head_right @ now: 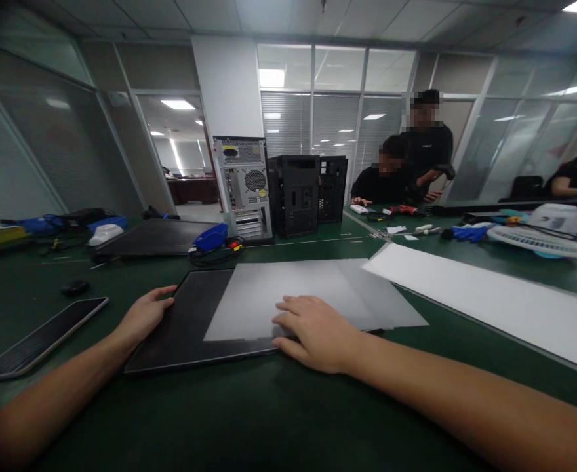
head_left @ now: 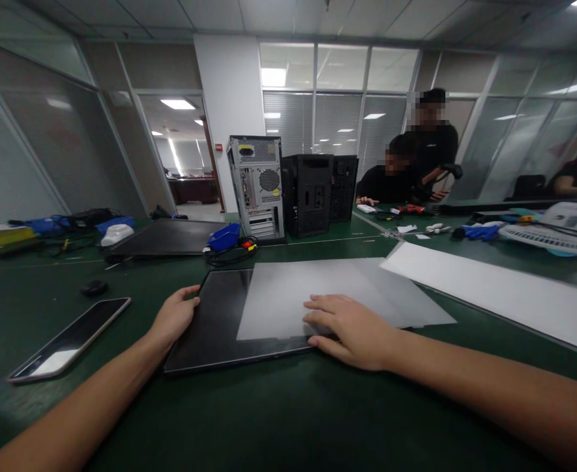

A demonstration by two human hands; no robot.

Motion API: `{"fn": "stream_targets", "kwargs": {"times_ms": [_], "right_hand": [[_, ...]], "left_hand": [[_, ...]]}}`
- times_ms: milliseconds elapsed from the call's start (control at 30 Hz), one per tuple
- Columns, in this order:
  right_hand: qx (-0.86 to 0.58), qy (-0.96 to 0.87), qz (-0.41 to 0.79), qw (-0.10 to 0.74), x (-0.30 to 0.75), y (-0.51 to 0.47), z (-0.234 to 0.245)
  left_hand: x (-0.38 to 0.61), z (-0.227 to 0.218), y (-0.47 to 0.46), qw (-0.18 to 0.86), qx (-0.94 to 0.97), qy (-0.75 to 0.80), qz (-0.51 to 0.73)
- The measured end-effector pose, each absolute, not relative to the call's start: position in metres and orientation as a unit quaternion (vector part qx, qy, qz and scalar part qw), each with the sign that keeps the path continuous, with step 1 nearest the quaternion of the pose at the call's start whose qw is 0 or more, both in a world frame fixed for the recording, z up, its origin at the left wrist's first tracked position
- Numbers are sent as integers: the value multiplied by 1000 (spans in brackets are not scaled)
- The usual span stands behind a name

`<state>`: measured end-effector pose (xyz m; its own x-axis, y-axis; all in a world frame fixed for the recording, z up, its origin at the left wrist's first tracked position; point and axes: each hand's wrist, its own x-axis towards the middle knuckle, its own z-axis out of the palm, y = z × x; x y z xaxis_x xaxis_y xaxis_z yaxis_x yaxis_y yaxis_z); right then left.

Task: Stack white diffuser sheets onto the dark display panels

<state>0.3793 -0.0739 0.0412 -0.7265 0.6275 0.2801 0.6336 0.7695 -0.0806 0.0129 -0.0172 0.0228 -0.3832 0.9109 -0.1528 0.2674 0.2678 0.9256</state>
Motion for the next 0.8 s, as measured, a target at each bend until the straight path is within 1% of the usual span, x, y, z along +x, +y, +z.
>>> {"fn": "stream_targets", "kwargs": {"times_ms": [100,233,333,467,600,667,800], "right_hand": [[-371,-915,-35,152,390,-71,42],[-432,-889,-60,140,415,-58,39],[-467,-872,-56,135,431,-54,33],[-471,-869,15,150,439,-60,29],[-423,-883,111,170,438,-67,33],[-423,-884,98,173,437,-68,33],[-459,-872,24,169,441,-61,27]], "left_hand": [[13,24,-19,349,422,714,436],[10,23,-18,291,445,730,430],[9,23,-18,292,454,730,420],[11,25,-22,333,452,720,407],[11,25,-22,321,455,726,403],[10,25,-21,301,459,736,397],[8,24,-20,281,472,744,380]]}}
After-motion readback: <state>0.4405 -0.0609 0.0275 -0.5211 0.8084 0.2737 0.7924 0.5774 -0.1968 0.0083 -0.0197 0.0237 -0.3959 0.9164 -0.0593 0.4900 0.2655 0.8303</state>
